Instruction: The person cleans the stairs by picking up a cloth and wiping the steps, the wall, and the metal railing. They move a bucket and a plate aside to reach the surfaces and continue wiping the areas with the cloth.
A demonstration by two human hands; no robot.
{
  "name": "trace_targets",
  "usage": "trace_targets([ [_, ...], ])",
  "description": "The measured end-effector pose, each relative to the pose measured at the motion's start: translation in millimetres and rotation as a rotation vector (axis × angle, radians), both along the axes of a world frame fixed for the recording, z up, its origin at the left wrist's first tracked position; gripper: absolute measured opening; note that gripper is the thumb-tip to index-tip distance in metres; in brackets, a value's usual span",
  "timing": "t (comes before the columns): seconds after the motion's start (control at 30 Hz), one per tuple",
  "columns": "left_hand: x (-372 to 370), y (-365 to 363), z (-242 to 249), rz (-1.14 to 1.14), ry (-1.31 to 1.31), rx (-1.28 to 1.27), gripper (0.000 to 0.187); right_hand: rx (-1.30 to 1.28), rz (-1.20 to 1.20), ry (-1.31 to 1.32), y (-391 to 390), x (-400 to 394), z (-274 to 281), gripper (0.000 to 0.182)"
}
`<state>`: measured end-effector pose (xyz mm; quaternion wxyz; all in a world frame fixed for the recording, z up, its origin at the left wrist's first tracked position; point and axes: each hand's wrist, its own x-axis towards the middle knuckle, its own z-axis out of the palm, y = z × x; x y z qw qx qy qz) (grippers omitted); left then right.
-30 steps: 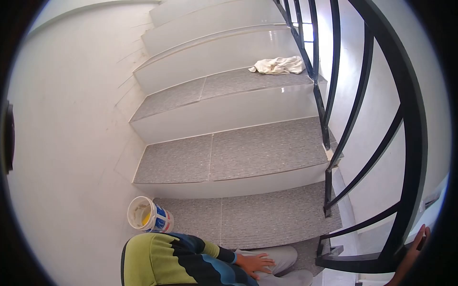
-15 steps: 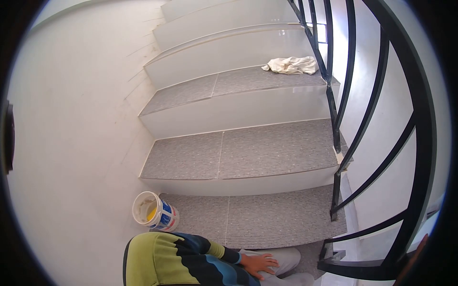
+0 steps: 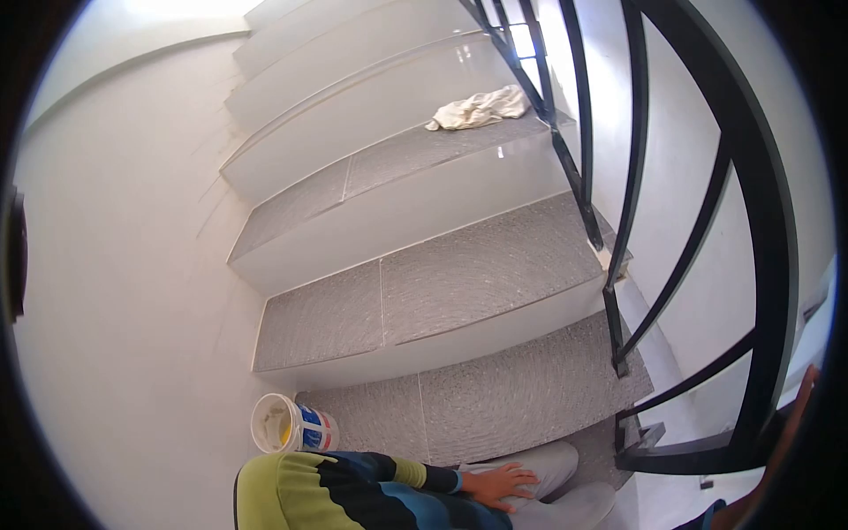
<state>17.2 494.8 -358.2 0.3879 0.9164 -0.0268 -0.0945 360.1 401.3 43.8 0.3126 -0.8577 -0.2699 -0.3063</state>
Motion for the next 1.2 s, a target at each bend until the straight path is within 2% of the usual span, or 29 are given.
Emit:
trace_targets([
  [0.03, 0.0, -1.1, -2.5, 0.023, -0.040, 0.004, 0.057, 0.039, 0.094, -0.022, 1.7, -2.5, 1.6, 0.029],
  [0.37, 5.5, 1.0, 10.4, -0.003, 0.014, 0.062, 0.057, 0.046, 0.053, -0.069, 3.7, -2.9, -3.9, 0.032],
  [0.9, 7.9, 2.1, 6.6, 0.018, -0.011, 0.018, 0.054, 0.096, 0.065, -0.045, 3.5, -1.9, -6.4, 0.030],
  [1.0, 5.9, 4.4, 0.2, 0.046, -0.080, -0.004, 0.054, 0.087, 0.083, -0.080, 0.1, 3.1, -8.9, 0.030],
  [1.07, 7.0, 2.1, 0.9, 0.034, 0.000, -0.017, 0.058, 0.090, 0.100, -0.109, -0.1, 2.9, -8.6, 0.031],
  [1.2, 8.9, 3.0, 13.4, 0.057, -0.014, -0.020, 0.056, 0.070, 0.063, -0.082, 2.3, -2.3, -4.8, 0.031],
])
